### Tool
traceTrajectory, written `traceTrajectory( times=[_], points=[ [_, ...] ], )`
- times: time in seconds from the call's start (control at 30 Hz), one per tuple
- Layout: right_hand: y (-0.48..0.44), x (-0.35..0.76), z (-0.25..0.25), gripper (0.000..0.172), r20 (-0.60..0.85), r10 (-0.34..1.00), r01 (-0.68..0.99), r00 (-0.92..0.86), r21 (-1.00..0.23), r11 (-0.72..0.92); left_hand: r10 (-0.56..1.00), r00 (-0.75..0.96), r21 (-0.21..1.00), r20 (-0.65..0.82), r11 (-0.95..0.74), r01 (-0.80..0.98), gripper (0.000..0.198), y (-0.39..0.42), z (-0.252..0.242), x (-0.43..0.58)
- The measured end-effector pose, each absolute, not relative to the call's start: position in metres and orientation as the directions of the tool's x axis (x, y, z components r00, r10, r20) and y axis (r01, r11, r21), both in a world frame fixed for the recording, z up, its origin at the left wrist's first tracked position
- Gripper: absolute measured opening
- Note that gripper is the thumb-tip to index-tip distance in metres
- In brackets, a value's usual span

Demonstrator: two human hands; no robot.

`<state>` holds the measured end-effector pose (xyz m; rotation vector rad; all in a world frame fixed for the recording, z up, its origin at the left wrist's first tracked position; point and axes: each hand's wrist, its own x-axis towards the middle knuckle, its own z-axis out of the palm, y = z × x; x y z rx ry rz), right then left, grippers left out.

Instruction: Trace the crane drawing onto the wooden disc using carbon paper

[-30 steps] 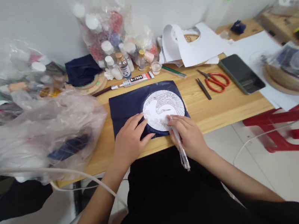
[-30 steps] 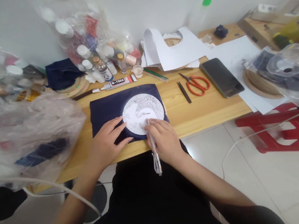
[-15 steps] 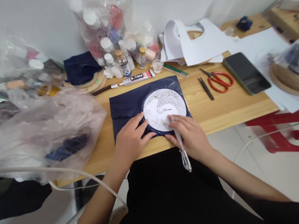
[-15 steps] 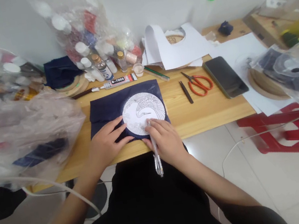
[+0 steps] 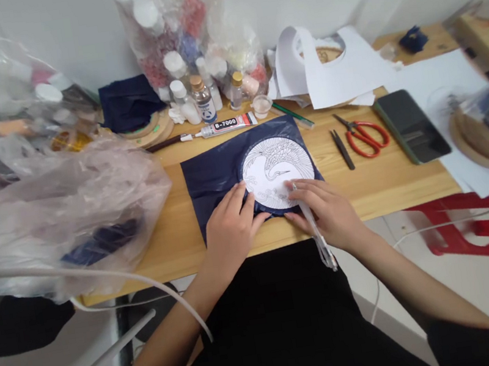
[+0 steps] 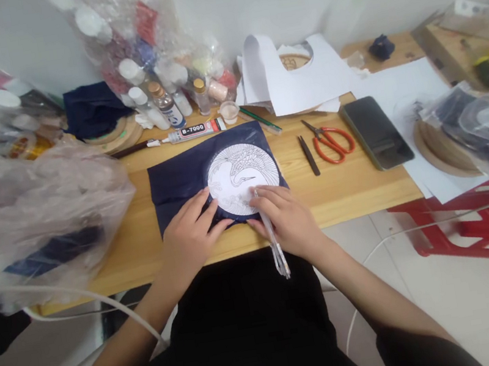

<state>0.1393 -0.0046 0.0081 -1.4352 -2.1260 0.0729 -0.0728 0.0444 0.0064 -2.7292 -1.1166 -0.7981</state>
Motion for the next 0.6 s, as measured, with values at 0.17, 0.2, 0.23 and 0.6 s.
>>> traceTrajectory(
  times=[0.17, 0.2, 0.23, 0.6],
  points=[
    [0.005, 0.134, 0.016, 0.018, 0.429, 0.859, 0.886, -0.281, -0.229, 0.404, 0.659, 0.597, 0.136, 0.457, -0.716, 0.685, 0.035, 0.043, 0.012, -0.070],
    [0.007, 0.132, 0.019, 0.018, 0.419, 0.858, 0.901, -0.297, -0.175, 0.397, 0.667, 0.596, 0.145, 0.448, -0.712, 0.687, 0.035, 0.043, 0.013, -0.070],
    [0.009, 0.129, 0.021, 0.021, 0.401, 0.860, 0.911, -0.316, -0.124, 0.393, 0.675, 0.595, 0.155, 0.436, -0.708, 0.689, 0.035, 0.043, 0.015, -0.070],
    [0.045, 0.111, 0.053, 0.046, -0.105, 0.919, 0.897, -0.381, 0.197, 0.395, 0.696, 0.642, 0.117, 0.321, -0.702, 0.702, 0.038, 0.047, 0.029, -0.067]
  ],
)
